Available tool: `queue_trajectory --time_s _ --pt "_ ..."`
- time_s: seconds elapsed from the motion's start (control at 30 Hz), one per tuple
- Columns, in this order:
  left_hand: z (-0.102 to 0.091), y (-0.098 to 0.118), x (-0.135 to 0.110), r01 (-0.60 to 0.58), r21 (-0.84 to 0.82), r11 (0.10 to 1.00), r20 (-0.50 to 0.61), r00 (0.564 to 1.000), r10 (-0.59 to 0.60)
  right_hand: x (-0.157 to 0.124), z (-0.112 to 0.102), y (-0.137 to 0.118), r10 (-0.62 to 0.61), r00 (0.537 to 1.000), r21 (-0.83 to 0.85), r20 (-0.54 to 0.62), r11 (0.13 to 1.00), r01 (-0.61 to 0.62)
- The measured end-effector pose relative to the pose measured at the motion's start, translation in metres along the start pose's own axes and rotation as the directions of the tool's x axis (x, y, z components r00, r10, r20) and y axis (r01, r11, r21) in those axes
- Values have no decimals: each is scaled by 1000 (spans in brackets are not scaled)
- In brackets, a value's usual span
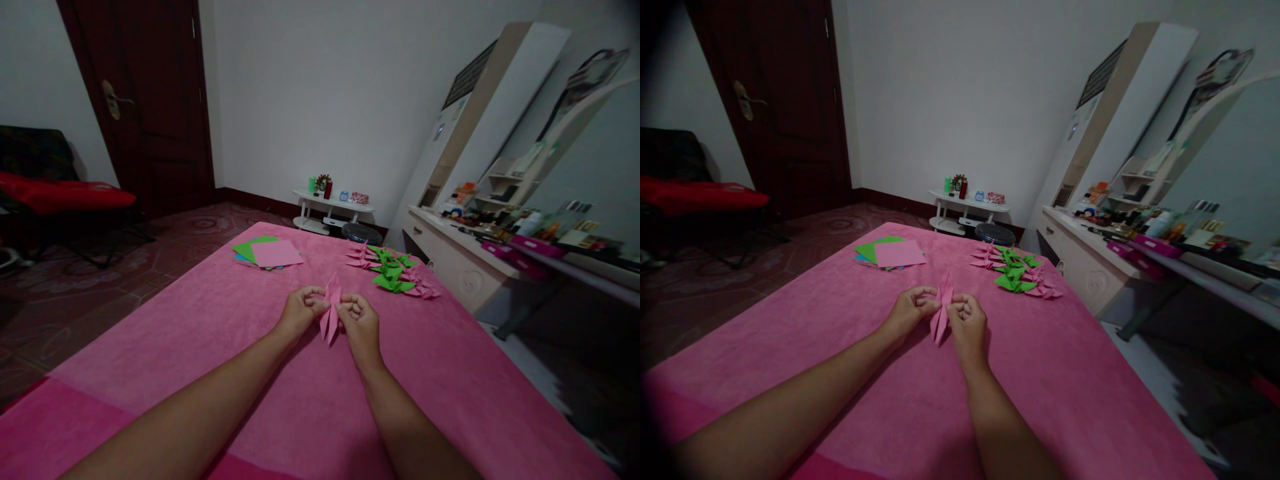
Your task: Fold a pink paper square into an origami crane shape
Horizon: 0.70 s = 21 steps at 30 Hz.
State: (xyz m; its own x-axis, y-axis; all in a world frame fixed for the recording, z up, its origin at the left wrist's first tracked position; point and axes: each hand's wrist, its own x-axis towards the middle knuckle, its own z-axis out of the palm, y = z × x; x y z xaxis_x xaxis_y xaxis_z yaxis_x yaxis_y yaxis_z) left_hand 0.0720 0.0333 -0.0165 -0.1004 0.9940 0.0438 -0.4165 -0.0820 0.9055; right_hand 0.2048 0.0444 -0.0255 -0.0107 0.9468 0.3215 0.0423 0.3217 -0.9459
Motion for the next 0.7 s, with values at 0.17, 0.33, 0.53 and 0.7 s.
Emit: queue_trajectory --time_s 0.17,0.33,0.53,0.7 --pt "1 0 -1 27 -16 1000 -4 1000 -27 1 -1 -1 -29 999 -12 -13 1000 29" --pt "3 5 -4 51 -28 998 45 998 -50 0 1 -4 -24 1000 11 -7 1000 24" --pt "2 6 -4 59 -40 997 59 997 -56 -1 1 -5 -17 1000 38 18 999 16" --pt "-1 2 -1 57 -51 997 40 998 -55 -1 1 -6 -38 999 14 14 999 37"
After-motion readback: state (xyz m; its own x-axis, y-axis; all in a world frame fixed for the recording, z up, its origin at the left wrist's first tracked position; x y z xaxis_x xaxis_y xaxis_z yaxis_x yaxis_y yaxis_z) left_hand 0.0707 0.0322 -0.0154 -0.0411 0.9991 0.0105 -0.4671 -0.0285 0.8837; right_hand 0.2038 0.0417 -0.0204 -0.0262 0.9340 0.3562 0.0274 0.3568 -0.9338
